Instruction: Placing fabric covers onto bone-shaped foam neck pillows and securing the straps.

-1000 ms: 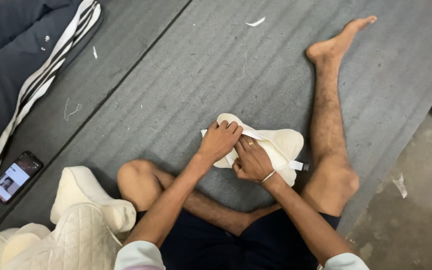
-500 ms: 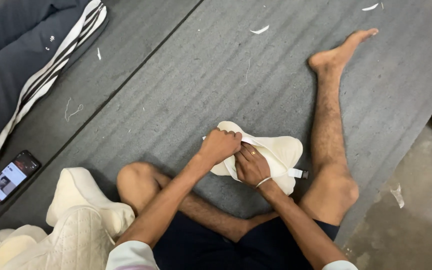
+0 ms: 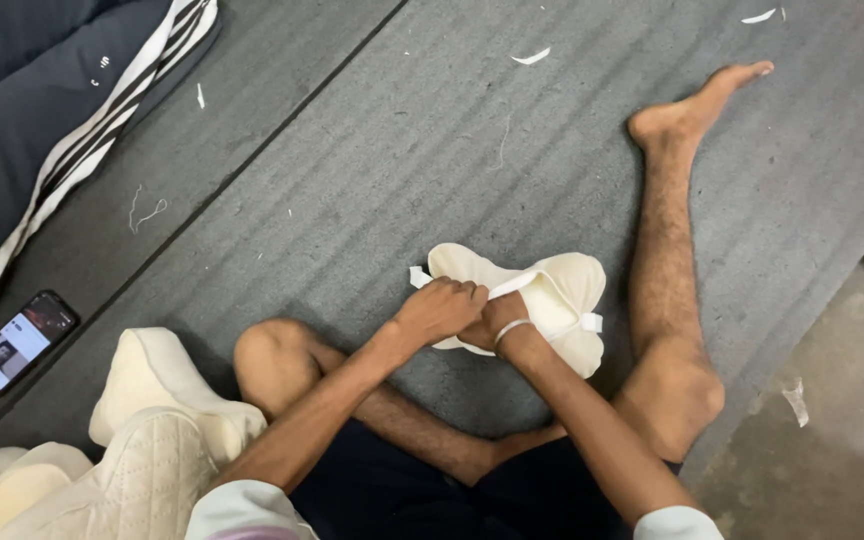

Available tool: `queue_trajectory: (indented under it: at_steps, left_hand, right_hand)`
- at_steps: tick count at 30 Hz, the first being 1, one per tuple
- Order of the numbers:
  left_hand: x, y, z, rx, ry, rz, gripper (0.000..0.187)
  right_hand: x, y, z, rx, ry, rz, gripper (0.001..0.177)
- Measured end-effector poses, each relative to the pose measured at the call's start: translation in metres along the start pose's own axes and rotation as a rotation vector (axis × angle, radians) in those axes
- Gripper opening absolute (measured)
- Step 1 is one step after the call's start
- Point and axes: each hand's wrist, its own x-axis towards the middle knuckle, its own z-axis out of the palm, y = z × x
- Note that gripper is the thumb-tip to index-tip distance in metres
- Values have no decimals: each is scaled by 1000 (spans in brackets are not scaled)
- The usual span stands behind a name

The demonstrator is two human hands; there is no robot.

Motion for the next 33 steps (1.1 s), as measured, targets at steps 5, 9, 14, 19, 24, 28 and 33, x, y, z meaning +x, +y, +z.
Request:
queue_trajectory:
  at_steps: [5,9,14,19,24,28,33]
  left_hand:
    - [-2,8,-47,-189,45,-169,11]
    - [-13,38,-59,-434,536,-527,35]
    - [-43,68,-22,-907,895,-884,95]
    - [-59,35,-39,-1378,739,-902,103]
    - [-75,28,-8,-1387,420,-947,97]
    - [-57,56,-29,-839,376,-976,72]
    - [-41,62,-39,-536,271,-900,43]
  right_hand:
    - [18,7,-12,31,-48,22,47]
    - [10,20,-25,451,241,83,40]
    - [-37,-20,-73,631,278,21,39]
    - [-91,-84,-75,613,875,43,37]
    - [-118,-95,-17,671,1032,79,36]
    - [-113,-72,5,577,847,151,43]
    - [-105,-66,-21,376,606,174,51]
